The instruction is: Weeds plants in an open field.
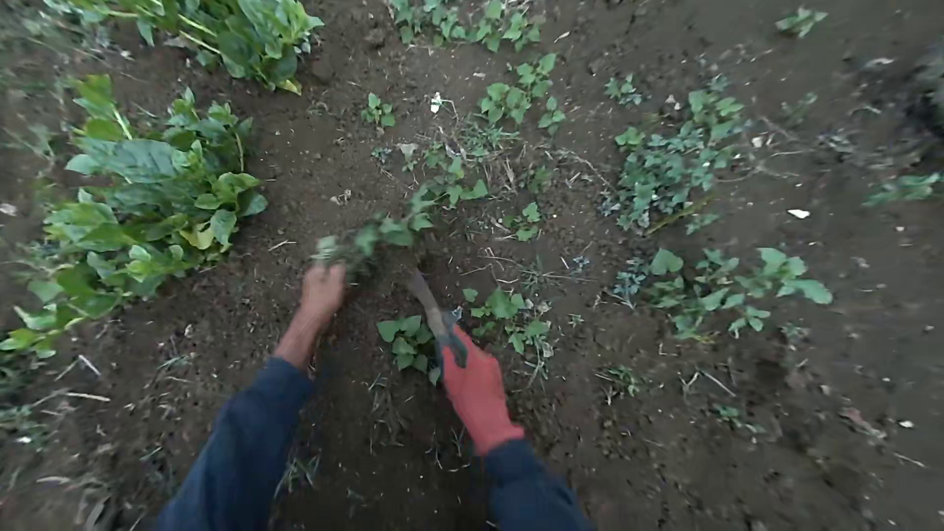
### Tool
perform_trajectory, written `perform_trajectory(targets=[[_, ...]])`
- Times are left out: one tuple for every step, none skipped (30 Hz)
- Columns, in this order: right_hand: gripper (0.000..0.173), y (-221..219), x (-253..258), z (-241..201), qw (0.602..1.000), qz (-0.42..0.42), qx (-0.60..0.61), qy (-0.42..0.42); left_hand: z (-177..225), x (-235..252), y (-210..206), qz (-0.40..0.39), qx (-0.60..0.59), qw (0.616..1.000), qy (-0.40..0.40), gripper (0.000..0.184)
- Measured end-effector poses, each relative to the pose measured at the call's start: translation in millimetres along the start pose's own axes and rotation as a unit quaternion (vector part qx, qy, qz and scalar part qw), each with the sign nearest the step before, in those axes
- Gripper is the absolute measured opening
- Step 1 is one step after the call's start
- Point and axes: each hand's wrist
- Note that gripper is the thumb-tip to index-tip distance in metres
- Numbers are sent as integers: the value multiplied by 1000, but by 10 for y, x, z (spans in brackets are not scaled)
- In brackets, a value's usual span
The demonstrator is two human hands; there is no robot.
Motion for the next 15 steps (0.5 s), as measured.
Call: perform_trajectory(targets=[[46, 81, -182, 163, 1000, 18, 5, 10, -72, -93, 155, 62, -74, 995, 14, 37], [45, 151, -409, 342, 998, 33, 49, -4, -138, -205, 326, 115, -125, 985, 24, 38], [44, 199, -604, 479, 991, 45, 124, -29, -226, -339, 495, 156, -135, 978, 29, 41], [45, 224, -688, 535, 977, 53, 200, -56, -322, -491, 608, 179, -103, 978, 33, 42], [46, 221, -593, 500, 963, 59, 251, -80, -387, -644, 654, 178, -48, 982, 38, 42], [46, 191, -321, 378, 957, 66, 268, -89, -411, -782, 633, 155, 9, 987, 34, 43], [45, 157, 52, 183, 959, 62, 259, -91, -422, -870, 533, 124, 63, 990, 15, 41], [45, 112, 439, 0, 965, 51, 240, -91, -411, -902, 385, 89, 122, 988, -22, 40], [45, 55, 711, -93, 972, 49, 215, -83, -389, -897, 207, 55, 189, 978, -73, 41], [46, 42, 779, -66, 980, 50, 182, -70, -362, -912, -5, 23, 251, 960, -125, 42], [46, 101, 714, 20, 988, 54, 133, -49, -317, -912, -233, -5, 293, 940, -174, 42], [46, 205, 543, 108, 994, 59, 86, -23, -260, -896, -435, -35, 322, 921, -216, 41], [45, 281, 287, 221, 996, 58, 72, -14, -247, -912, -591, -77, 351, 901, -242, 44], [44, 349, 19, 322, 994, 57, 94, -20, -283, -950, -723, -117, 374, 882, -261, 48], [43, 406, -207, 391, 987, 60, 143, -42, -342, -1001, -829, -146, 398, 862, -279, 54]])
Point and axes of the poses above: each hand's wrist, its own x-axis towards the middle knuckle, its own y-axis out of the back of the hand, z = x × y, and after that the axes turned 1 degree about -z, right-handed
